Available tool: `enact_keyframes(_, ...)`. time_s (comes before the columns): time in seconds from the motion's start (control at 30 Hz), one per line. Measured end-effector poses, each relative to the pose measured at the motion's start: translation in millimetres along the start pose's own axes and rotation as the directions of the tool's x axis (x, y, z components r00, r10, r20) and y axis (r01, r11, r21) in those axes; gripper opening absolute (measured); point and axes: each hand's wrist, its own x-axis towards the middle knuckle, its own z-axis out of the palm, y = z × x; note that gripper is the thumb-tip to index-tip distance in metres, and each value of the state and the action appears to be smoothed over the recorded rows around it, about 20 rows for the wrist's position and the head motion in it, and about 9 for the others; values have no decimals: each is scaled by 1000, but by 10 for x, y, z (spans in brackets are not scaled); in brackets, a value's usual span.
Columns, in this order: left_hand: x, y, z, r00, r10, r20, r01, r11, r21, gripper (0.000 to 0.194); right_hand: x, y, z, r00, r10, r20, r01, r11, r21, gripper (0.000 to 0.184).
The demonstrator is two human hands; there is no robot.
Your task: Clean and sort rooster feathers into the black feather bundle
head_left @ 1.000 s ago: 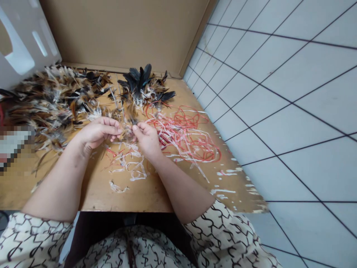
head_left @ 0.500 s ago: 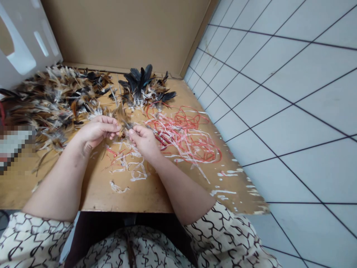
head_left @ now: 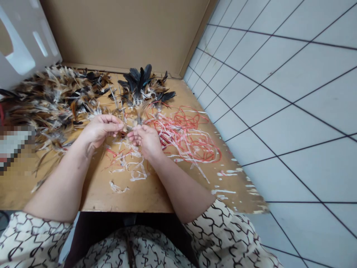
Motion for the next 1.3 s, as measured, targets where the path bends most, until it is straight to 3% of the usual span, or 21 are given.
enact_keyframes(0.27,7,-106,103,999,42,-8,-42,998,52,20,-48,107,51,983,-52,178,60,997,-40,20)
enact_keyframes(0.8,10,-88,127,997,79,10,-80,993,82,19,-33,95,27,956,31,291,-32,999,-4,22)
enact_keyframes(0.9,12,-29,47,993,102,-56,-98,992,76,16,-31,104,19,950,6,312,8,999,-43,21)
enact_keyframes(0.97,3,40,-47,980,126,-157,-114,990,84,14,-28,111,12,955,-5,296,23,998,-58,21)
enact_keyframes(1.07,-39,168,-208,924,197,-327,-146,974,175,12,-20,118,3,968,-21,250,34,998,-50,22)
enact_keyframes(1.17,-95,264,-336,884,240,-402,-12,870,492,8,-11,115,-2,977,-25,212,32,999,-31,24)
enact_keyframes(1.23,-111,279,-392,919,201,-338,103,706,700,7,-6,111,-4,982,-13,190,20,999,-35,24)
enact_keyframes(1.3,-96,252,-431,961,154,-231,120,519,846,9,-3,111,-5,984,-10,177,18,999,-42,24)
